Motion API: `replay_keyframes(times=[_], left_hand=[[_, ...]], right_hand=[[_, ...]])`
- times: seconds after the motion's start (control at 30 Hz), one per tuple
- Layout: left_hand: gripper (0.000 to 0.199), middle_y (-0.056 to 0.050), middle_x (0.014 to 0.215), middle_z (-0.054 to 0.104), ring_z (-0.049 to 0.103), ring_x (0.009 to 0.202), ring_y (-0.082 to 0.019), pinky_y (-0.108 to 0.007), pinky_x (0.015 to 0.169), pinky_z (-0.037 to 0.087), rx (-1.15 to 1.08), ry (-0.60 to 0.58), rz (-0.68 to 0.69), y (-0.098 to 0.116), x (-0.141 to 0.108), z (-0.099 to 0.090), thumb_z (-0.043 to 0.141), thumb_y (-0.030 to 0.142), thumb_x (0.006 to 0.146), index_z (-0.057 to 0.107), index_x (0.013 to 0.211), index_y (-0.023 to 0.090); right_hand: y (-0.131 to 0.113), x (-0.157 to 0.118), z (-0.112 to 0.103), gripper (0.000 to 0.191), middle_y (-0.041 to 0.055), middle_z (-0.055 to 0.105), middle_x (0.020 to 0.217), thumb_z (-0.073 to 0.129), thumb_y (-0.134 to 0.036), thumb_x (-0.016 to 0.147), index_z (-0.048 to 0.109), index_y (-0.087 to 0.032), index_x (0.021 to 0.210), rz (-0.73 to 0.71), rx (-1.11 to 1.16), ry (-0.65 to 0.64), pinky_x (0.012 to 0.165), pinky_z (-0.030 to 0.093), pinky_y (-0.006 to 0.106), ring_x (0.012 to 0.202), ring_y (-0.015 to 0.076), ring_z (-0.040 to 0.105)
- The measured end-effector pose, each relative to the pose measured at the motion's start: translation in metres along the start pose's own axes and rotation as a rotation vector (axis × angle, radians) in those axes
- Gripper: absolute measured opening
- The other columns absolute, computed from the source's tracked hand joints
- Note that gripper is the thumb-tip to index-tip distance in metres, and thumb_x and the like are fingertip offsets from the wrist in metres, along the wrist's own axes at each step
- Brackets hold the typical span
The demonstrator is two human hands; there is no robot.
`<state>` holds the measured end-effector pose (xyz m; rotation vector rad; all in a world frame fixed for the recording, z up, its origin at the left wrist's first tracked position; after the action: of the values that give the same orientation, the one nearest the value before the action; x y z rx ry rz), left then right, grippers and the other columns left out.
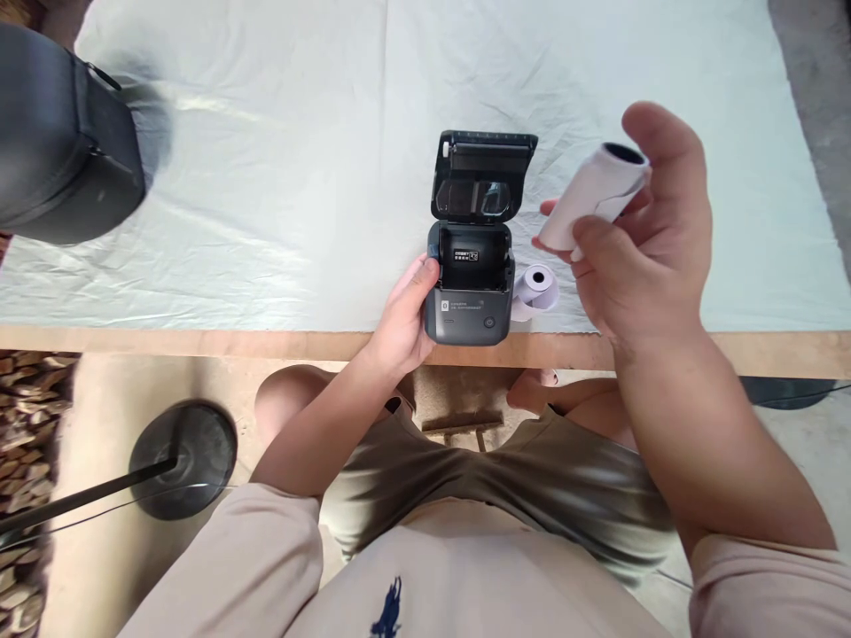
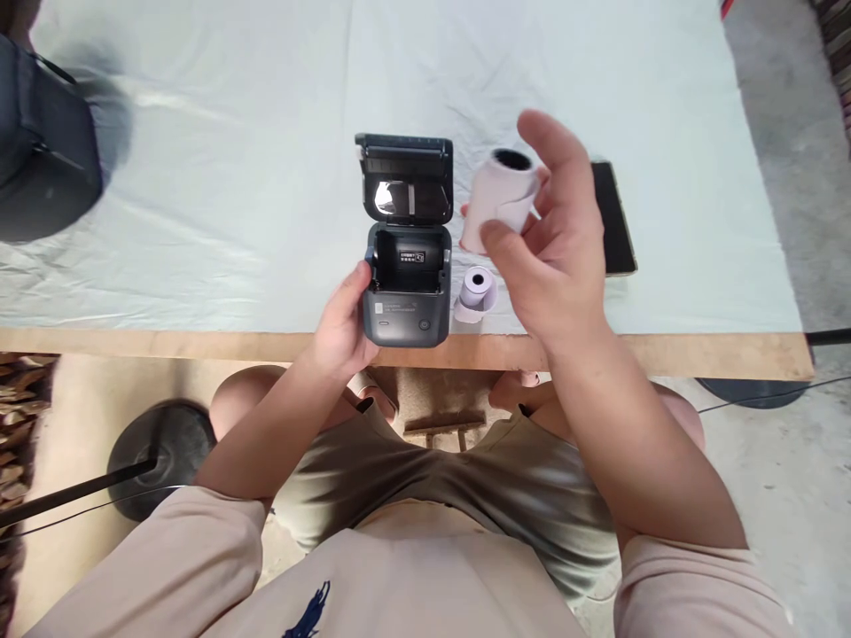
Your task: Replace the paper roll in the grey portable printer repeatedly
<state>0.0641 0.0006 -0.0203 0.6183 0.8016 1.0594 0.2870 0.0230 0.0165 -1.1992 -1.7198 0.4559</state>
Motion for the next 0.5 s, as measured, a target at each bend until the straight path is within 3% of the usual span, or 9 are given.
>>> replay_keyframes(times=[0.1,0.2,0.33,0.5], left_hand=[[0.047,-0.007,0.116,0.083,0.076,0.134,-0.035,-0.045,0.107,0.067,0.004,0.022,0.023,-0.001,-0.001,0.001,0.083,0.062,0.090,0.071,0.114,0.023],[0.050,-0.007,0.116,0.083,0.076,0.132,-0.034,-0.043,0.106,0.067,0.009,0.013,0.052,-0.001,-0.003,0.004,0.086,0.060,0.088,0.070,0.116,0.023],[0.056,-0.006,0.115,0.083,0.075,0.135,-0.032,-0.041,0.105,0.067,0.016,-0.001,0.073,-0.001,-0.006,0.008,0.091,0.060,0.083,0.068,0.118,0.023],[0.053,-0.005,0.117,0.082,0.077,0.129,-0.029,-0.039,0.103,0.068,-0.008,-0.023,0.071,-0.002,-0.006,0.008,0.092,0.058,0.084,0.068,0.118,0.025]], right_hand=[[-0.034,-0.005,0.005,0.055,0.0091,0.070,0.135,0.061,-0.032,0.098,0.044,-0.036,0.151,-0.139,0.118,0.018,0.074,0.063,0.041,0.101,0.0249,0.077],[-0.054,-0.008,0.012,0.054,0.0056,0.078,0.118,0.062,-0.018,0.093,0.050,-0.033,0.144,-0.202,-0.084,-0.014,0.076,0.062,0.040,0.094,0.0239,0.077],[-0.055,-0.009,0.024,0.054,0.0050,0.080,0.120,0.055,-0.010,0.088,0.055,-0.030,0.139,-0.266,-0.354,-0.091,0.079,0.063,0.040,0.098,0.0258,0.078],[-0.044,-0.009,0.032,0.043,0.0062,0.079,0.107,0.055,-0.009,0.087,0.067,-0.027,0.125,-0.214,-0.503,-0.120,0.076,0.060,0.040,0.083,0.0246,0.073]])
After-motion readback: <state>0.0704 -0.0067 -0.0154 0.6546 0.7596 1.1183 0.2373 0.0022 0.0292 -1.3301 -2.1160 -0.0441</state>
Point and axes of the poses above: each hand's wrist, its own x-axis towards the middle knuckle, its own z-axis out of the palm, y = z × x, the point moved 2 cm from there along x, towards the middle knuckle
